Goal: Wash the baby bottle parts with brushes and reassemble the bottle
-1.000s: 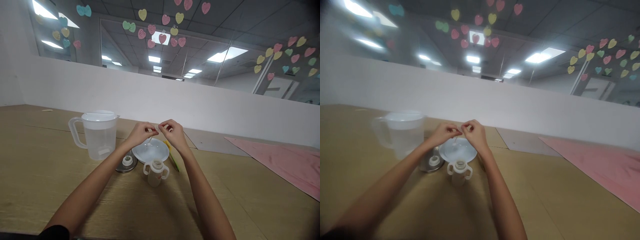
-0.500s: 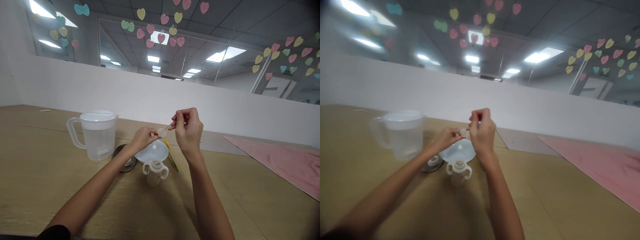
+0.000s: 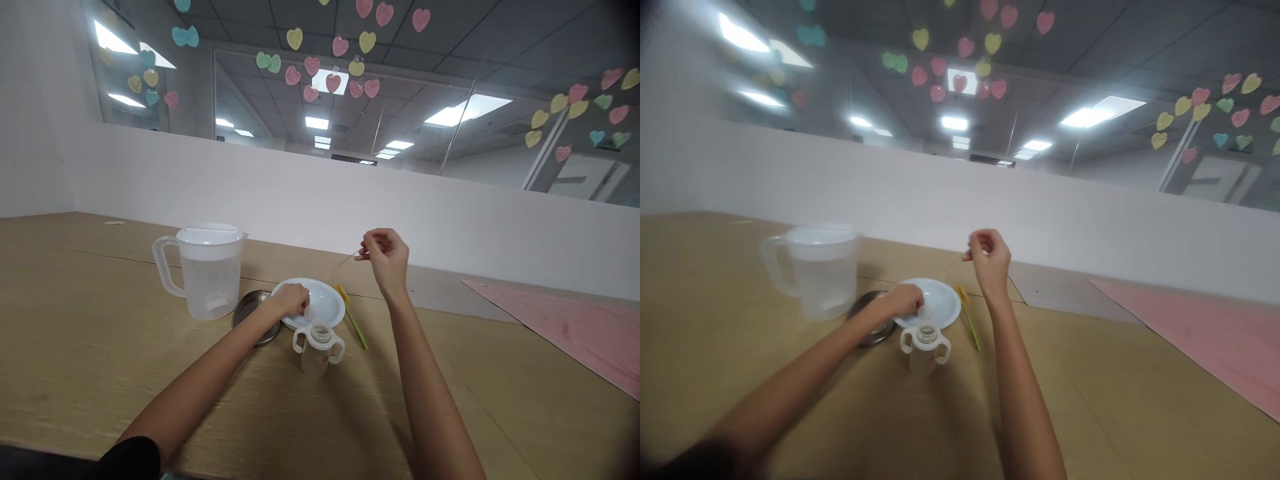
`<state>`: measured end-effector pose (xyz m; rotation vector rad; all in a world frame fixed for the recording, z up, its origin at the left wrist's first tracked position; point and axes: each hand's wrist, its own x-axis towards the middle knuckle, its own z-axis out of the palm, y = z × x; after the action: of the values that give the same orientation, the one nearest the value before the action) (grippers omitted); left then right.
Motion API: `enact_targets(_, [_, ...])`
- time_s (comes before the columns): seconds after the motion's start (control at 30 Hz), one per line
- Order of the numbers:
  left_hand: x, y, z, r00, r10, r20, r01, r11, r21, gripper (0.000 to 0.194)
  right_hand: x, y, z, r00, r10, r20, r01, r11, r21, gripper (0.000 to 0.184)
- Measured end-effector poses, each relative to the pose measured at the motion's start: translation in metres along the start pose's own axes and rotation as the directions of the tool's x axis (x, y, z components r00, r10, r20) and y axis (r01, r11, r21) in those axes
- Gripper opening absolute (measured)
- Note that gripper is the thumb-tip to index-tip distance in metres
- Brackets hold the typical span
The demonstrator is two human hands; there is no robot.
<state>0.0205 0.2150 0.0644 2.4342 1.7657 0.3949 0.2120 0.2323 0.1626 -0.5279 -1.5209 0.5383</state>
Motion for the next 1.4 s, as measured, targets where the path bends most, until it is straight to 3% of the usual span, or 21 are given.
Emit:
enact_targets(0.1, [0.000,-0.010,0.006,0.987,0.050,0.151,-0.030,0.990,-0.135,0.010,0.001,0.026,0.007,0.982,0.128,0.141,-0.136,0.989,0.053,0.020])
enact_targets(0.23, [-0.003,-0.012,-0.002,0.975,0.127,0.182,-0.067,0.950,-0.304,0.017,-0.005,0.050,0.012,0.907,0.302,0.294,-0.307,0.951,-0.027,0.011])
enact_targets(0.4, [-0.006,-0.008,-0.025,0.985,0.142,0.097,-0.087,0.898,-0.431,0.029,-0.016,0.077,0.015,0.838,0.459,0.295,-0.372,0.876,-0.307,0.012])
enact_targets(0.57, [-0.020,0.005,-0.057,0.982,0.143,-0.126,-0.190,0.780,-0.597,0.028,-0.024,0.089,0.013,0.837,0.457,0.300,-0.283,0.831,-0.478,0.019])
enact_targets(0.7, [-0.041,0.032,-0.081,0.978,0.122,-0.170,-0.206,0.705,-0.679,0.027,-0.019,0.055,0.007,0.850,0.426,0.309,-0.190,0.797,-0.574,0.005])
enact_targets(0.77, [-0.049,0.043,-0.088,0.969,0.169,-0.178,-0.245,0.710,-0.660,0.024,-0.017,0.022,0.004,0.845,0.350,0.405,-0.080,0.830,-0.552,0.018])
enact_targets(0.9, [-0.054,0.052,-0.089,0.946,0.275,-0.171,-0.319,0.701,-0.637,0.021,-0.025,-0.050,-0.001,0.775,0.220,0.592,-0.033,0.950,-0.311,0.039])
enact_targets(1.0, [-0.051,0.051,-0.085,0.938,0.310,-0.152,-0.336,0.718,-0.609,0.017,-0.039,-0.081,-0.001,0.740,0.214,0.637,0.110,0.897,-0.429,0.033])
enact_targets(1.13, [-0.050,0.049,-0.083,0.932,0.336,-0.137,-0.354,0.756,-0.550,0.017,-0.050,-0.087,0.002,0.752,0.191,0.631,0.279,0.774,-0.568,0.027])
enact_targets(1.3, [-0.055,0.051,-0.091,0.933,0.342,-0.113,-0.349,0.780,-0.519,0.022,-0.050,-0.083,0.008,0.774,0.213,0.596,0.299,0.707,-0.641,0.021])
enact_targets(1.4, [-0.059,0.047,-0.096,0.946,0.314,-0.083,-0.315,0.825,-0.469,0.023,-0.050,-0.083,0.009,0.764,0.223,0.606,0.307,0.700,-0.645,0.020])
